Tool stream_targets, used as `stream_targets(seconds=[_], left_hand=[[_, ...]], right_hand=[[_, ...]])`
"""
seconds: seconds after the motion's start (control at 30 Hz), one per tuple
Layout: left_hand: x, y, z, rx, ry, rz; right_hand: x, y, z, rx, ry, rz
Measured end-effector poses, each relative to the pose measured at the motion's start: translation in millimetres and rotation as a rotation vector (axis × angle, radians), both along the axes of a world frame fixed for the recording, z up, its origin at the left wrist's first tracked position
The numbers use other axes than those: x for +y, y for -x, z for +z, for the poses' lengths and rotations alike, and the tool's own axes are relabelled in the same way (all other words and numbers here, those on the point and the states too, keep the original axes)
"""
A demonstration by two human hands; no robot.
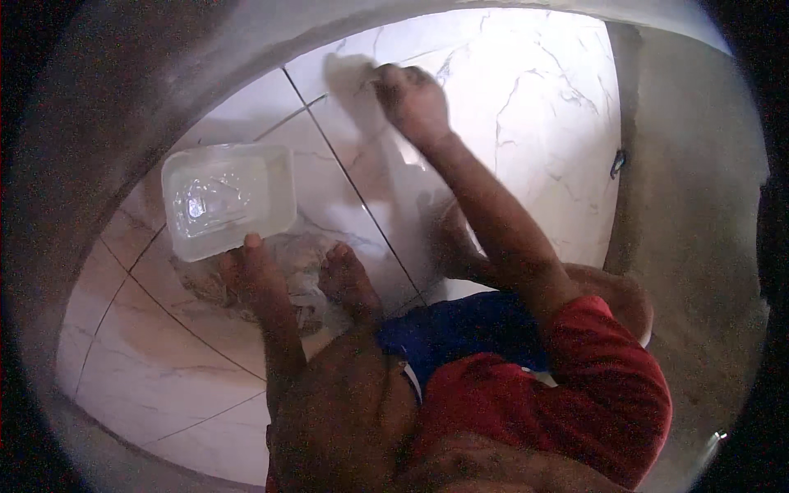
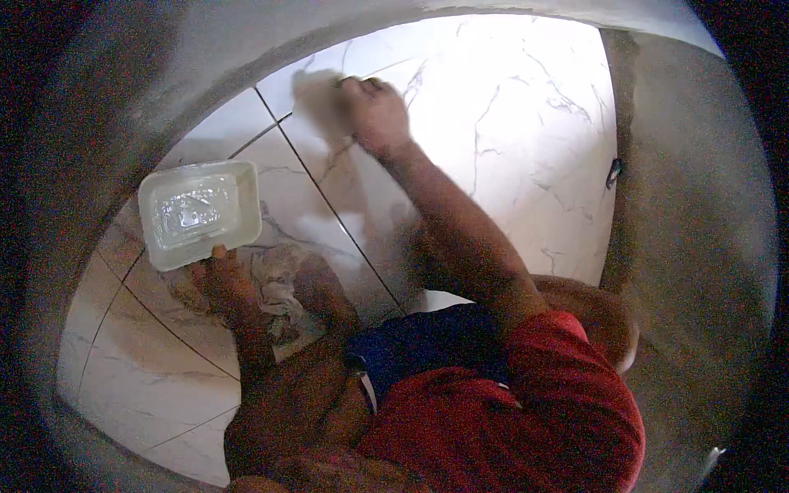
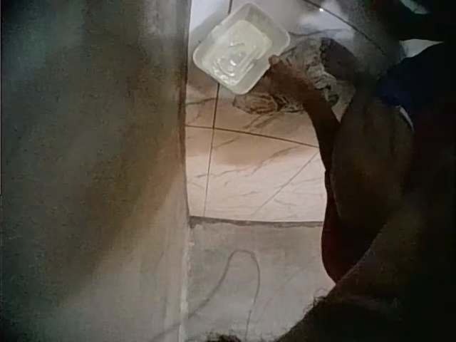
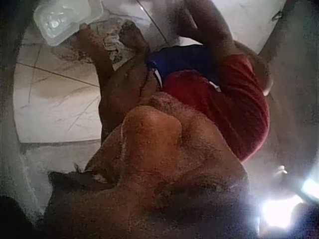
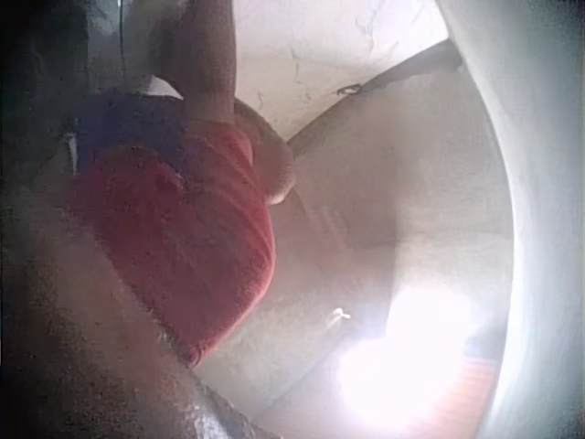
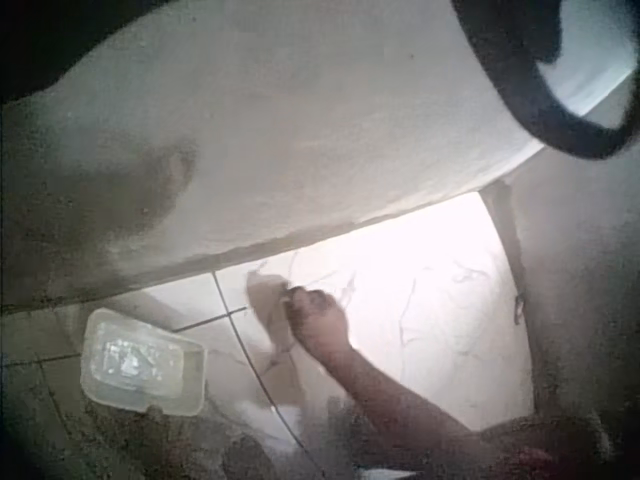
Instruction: The person applies grout to the gaps between floor tiles using a small scraper, dipping it into a plastic container of white mixture and spreading it along the seams.
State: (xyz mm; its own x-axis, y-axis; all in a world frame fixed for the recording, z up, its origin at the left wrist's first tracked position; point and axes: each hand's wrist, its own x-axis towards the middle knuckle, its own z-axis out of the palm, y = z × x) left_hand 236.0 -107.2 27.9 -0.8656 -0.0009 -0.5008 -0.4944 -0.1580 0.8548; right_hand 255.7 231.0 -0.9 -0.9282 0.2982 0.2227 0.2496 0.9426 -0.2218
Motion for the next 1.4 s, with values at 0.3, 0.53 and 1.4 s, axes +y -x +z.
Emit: stream_targets(seconds=[0.3,0.53,1.4], left_hand=[[-5.0,-3.2,-18.2,0.118,-0.094,0.002],[-13.6,-4.0,-26.0,0.074,0.25,-0.001],[-4.7,-4.9,-37.5,0.054,-0.059,0.064]], right_hand=[[-88.7,20.9,-4.3,0.006,0.07,0.251],[-31.8,-37.2,5.9,0.11,0.203,0.131],[-41.0,-42.7,-1.4,0.062,0.24,0.221]])
